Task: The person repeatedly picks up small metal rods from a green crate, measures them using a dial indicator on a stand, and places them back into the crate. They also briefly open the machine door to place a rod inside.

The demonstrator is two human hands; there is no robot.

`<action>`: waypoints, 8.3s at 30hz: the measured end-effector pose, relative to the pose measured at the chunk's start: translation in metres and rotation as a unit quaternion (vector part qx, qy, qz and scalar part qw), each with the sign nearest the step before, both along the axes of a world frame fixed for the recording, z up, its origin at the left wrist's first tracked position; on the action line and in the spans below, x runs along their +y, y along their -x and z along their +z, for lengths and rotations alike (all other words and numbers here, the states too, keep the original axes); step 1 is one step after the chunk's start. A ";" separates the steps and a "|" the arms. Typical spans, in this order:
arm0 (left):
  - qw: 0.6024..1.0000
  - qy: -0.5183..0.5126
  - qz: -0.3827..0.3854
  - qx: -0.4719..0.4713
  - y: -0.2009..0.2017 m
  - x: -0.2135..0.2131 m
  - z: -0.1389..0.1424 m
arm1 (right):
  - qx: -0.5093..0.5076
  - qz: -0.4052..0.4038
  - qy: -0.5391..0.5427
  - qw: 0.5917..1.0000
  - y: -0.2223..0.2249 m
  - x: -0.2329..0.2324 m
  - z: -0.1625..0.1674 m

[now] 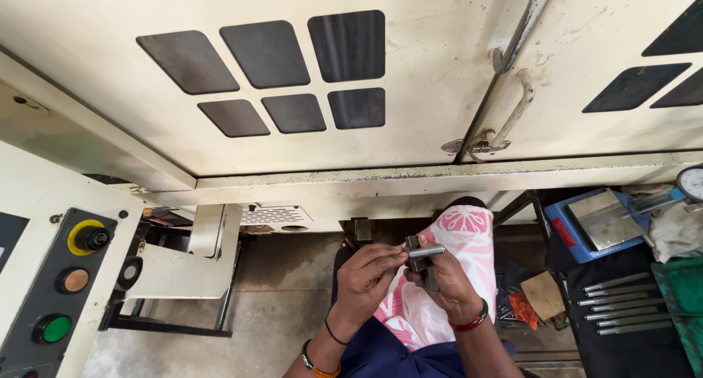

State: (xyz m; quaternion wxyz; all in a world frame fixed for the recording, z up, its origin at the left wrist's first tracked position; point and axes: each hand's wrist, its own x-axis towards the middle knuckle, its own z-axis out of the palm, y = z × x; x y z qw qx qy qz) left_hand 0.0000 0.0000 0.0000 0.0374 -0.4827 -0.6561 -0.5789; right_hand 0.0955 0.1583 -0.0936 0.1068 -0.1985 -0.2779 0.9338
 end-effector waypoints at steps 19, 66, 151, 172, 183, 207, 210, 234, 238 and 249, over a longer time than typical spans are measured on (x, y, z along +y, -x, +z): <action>0.997 0.046 -0.041 -0.041 -0.006 -0.006 0.015 | -0.047 0.006 -0.039 0.998 -0.008 0.002 -0.002; 0.906 0.180 -0.184 -0.337 -0.068 0.076 -0.090 | -0.428 -0.239 -0.303 0.817 -0.249 0.103 -0.064; 0.977 -0.208 -0.050 -0.024 0.048 0.295 0.137 | -0.440 -0.353 -0.663 0.491 -0.171 0.252 -0.051; 0.977 -0.211 -0.034 -0.017 0.051 0.294 0.134 | -0.445 -0.367 -0.681 0.452 -0.179 0.286 -0.071; 0.977 -0.208 -0.033 -0.027 0.050 0.292 0.132 | -0.450 -0.367 -0.683 0.444 -0.180 0.293 -0.077; 0.978 -0.204 -0.026 -0.036 0.051 0.296 0.136 | -0.447 -0.377 -0.676 0.449 -0.172 0.297 -0.069; 0.978 -0.206 -0.026 -0.036 0.052 0.296 0.136 | -0.455 -0.372 -0.678 0.442 -0.172 0.300 -0.073; 0.977 -0.209 -0.040 -0.025 0.049 0.297 0.131 | -0.323 -0.564 -0.498 0.574 -0.214 0.289 -0.072; 0.976 -0.209 -0.049 -0.020 0.048 0.297 0.127 | -0.201 -0.602 -0.339 0.695 -0.243 0.296 -0.086; 0.969 -0.214 -0.109 -0.063 0.044 0.295 0.131 | -0.170 -0.611 -0.333 0.697 -0.305 0.301 -0.030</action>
